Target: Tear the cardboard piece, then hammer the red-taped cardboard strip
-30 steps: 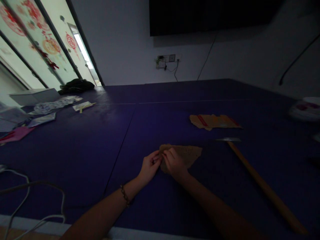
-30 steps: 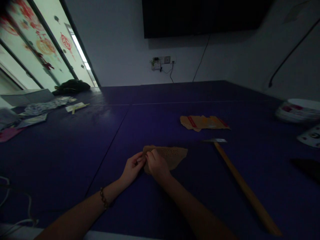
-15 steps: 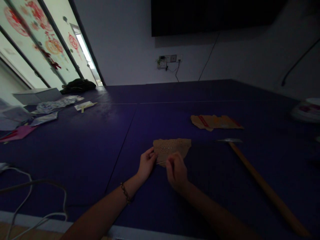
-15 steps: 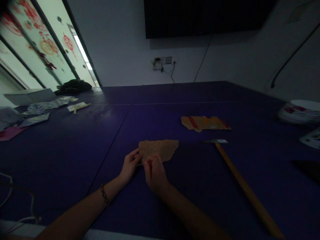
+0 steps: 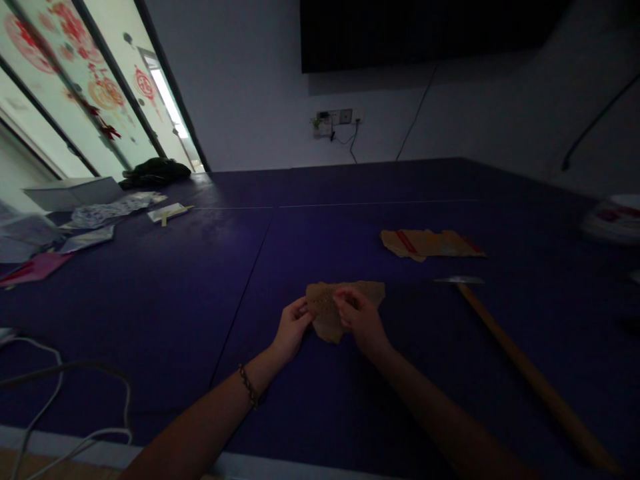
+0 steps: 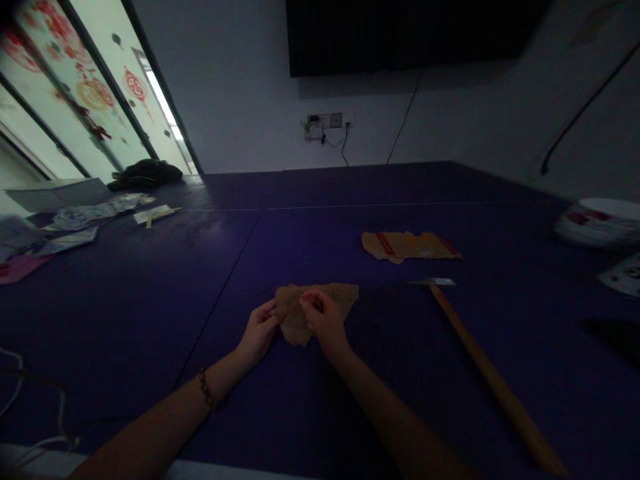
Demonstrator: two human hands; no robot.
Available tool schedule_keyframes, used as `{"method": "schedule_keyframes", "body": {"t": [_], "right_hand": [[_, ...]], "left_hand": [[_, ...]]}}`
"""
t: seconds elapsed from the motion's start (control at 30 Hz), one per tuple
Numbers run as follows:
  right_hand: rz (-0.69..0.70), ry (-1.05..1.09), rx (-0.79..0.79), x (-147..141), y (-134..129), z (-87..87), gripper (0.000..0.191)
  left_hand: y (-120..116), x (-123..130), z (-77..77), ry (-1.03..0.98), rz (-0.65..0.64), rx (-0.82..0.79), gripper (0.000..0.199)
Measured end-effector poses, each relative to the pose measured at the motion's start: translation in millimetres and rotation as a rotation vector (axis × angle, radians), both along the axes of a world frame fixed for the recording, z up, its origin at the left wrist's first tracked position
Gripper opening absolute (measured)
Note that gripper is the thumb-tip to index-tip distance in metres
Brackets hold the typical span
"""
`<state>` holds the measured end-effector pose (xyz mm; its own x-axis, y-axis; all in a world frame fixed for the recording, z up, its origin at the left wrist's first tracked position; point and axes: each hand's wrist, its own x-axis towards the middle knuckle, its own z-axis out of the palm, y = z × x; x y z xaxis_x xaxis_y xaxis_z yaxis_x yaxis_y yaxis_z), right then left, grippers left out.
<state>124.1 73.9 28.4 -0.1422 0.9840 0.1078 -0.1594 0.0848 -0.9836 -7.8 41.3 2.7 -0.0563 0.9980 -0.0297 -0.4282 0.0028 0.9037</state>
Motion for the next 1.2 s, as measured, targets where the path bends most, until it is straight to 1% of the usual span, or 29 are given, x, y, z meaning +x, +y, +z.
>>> {"method": "schedule_keyframes", "body": {"t": [0.1,0.13,0.2,0.3,0.43,0.53,0.6,0.7,0.83,1.0,1.2], "right_hand": [[-0.128,-0.428,0.348,0,-2,-4.2,0.005],[-0.144,-0.523,0.420,1,-2,-4.8,0.003],[-0.146,-0.638,0.504,3,-3,-5.3,0.003],[-0.147,-0.733,0.592,4,-3,-6.4,0.007],[-0.175,-0.894,0.723,2,-4,-11.3,0.009],[-0.177,-1.032,0.824,1,-7,-14.5,0.014],[-0.159,-1.059,0.879,0,-9,-14.7,0.019],[-0.136,-1.022,0.908,-1,-11,-13.2,0.027],[-0.134,-0.973,0.928,-1,-12,-13.0,0.035],[-0.120,-0.979,0.952,-1,-13,-16.9,0.033],[-0.181,-0.952,0.916,-1,-10,-18.5,0.031]], "left_hand": [[-2,1,1.8,0.008,-0.049,0.036,0.041],[-2,1,1.9,0.014,-0.056,0.043,0.041],[-3,1,1.4,0.027,-0.065,0.052,0.042],[-3,0,0.6,0.049,-0.065,0.053,0.042],[-3,0,0.3,0.100,-0.029,0.040,0.038],[-2,-1,0.8,0.110,0.004,0.024,0.033],[-2,-1,1.5,0.083,0.036,0.001,0.031],[0,-2,3.4,0.006,0.082,-0.040,0.031],[0,-1,5.3,-0.042,0.091,-0.068,0.030],[0,-1,4.2,-0.038,0.079,-0.069,0.030],[-1,0,2.0,0.015,0.026,-0.055,0.030]]}}
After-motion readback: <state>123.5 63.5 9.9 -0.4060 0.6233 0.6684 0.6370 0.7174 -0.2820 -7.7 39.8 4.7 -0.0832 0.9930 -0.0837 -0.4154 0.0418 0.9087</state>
